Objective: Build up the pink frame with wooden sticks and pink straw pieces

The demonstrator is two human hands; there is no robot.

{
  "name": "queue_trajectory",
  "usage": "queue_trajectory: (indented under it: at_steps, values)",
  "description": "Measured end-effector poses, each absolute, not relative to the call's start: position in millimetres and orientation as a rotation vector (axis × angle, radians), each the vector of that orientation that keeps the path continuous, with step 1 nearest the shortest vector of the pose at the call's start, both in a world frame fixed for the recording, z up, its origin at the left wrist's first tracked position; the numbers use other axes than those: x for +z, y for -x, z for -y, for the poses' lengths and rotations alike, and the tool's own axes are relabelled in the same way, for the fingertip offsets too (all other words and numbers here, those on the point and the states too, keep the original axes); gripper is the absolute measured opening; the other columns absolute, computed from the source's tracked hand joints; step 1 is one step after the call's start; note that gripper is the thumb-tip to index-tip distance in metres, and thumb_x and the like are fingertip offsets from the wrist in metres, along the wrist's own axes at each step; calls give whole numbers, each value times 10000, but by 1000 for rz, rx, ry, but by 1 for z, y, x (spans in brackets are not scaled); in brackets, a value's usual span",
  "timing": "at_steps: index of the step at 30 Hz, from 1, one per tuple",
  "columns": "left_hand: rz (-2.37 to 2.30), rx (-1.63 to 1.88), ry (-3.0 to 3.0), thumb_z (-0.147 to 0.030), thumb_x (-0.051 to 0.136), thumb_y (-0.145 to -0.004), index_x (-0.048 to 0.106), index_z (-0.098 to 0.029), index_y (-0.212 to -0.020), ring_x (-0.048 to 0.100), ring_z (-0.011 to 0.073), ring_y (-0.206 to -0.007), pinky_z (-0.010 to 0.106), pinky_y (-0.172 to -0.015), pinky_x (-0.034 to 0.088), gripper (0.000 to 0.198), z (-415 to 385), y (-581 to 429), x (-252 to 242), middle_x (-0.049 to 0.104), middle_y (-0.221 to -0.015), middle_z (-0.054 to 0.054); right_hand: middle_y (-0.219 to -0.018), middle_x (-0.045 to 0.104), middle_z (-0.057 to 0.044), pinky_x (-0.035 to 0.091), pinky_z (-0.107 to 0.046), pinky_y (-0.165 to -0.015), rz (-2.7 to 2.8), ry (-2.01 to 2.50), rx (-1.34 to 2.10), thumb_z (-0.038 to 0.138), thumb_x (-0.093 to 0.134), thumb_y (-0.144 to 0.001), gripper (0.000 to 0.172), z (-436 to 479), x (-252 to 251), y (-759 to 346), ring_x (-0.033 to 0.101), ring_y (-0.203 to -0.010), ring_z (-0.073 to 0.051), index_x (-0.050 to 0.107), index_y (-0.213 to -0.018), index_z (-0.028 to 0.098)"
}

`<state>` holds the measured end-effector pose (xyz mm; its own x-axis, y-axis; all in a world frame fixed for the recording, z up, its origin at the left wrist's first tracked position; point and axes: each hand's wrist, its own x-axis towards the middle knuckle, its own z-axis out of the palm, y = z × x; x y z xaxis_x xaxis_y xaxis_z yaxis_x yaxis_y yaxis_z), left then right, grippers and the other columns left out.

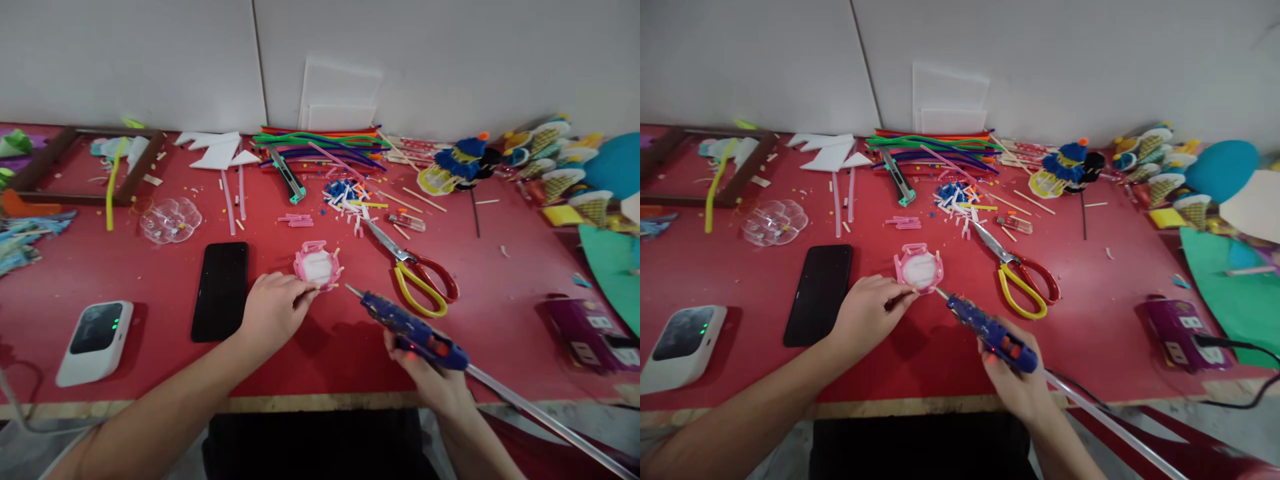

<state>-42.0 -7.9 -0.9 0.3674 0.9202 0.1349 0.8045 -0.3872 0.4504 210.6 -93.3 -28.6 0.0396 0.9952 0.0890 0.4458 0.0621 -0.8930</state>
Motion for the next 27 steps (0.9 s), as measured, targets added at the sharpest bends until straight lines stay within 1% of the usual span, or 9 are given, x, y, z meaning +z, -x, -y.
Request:
queue_trajectory:
  at_steps: [4,8,13,18,21,24,27]
  values:
    - [-1507,567,-2318,-304,577,-928,755,-223,-874,586,157,-647,307,-659,402,203,9,42,-3,735,-725,23,-663,644,-18,473,-284,-456,1530,1454,912,213,589,-751,100,90,-27,-196,600,-545,-193,639,-835,234]
    - [-1497,596,-2312,-322,569,-934,753,-220,-857,592,154,-641,307,-648,405,224,9,42,-4,740,-729,27,-627,573,7,429,-266,-467,1593,1462,902,158,543,-724,110,86,-13,-185,530,-506,-157,590,-797,226]
    - [-1489,582,-2324,-325,566,-934,754,-225,-878,598,162,-650,313,-645,407,220,8,42,-4,744,-733,24,-619,533,21,387,-244,-452,1629,1441,835,110,514,-681,135,81,-7,-176,487,-487,-131,552,-753,218]
    - [-1482,577,-2335,-303,596,-916,755,-237,-889,612,180,-690,327,-669,416,174,7,42,-5,746,-747,16,-606,498,35,360,-237,-439,1656,1425,808,109,513,-674,136,78,-6,-173,455,-477,-119,535,-749,220]
    - [-1486,584,-2333,-299,601,-912,756,-246,-887,607,179,-680,321,-655,408,166,7,42,-5,741,-729,10,-597,494,37,355,-237,-433,1660,1427,792,102,501,-654,142,77,-3,-171,445,-474,-117,518,-729,222]
    - [-1489,585,-2338,-292,601,-912,756,-242,-882,601,174,-664,313,-643,400,165,8,42,-5,734,-710,11,-580,481,37,342,-238,-426,1645,1450,764,118,478,-657,114,77,-2,-169,430,-470,-116,493,-694,225]
    - [-1485,590,-2346,-283,609,-905,758,-242,-886,602,179,-666,318,-649,402,156,8,42,-5,732,-706,10,-580,471,40,338,-237,-432,1660,1463,775,117,475,-658,114,78,-4,-171,426,-474,-113,493,-696,223]
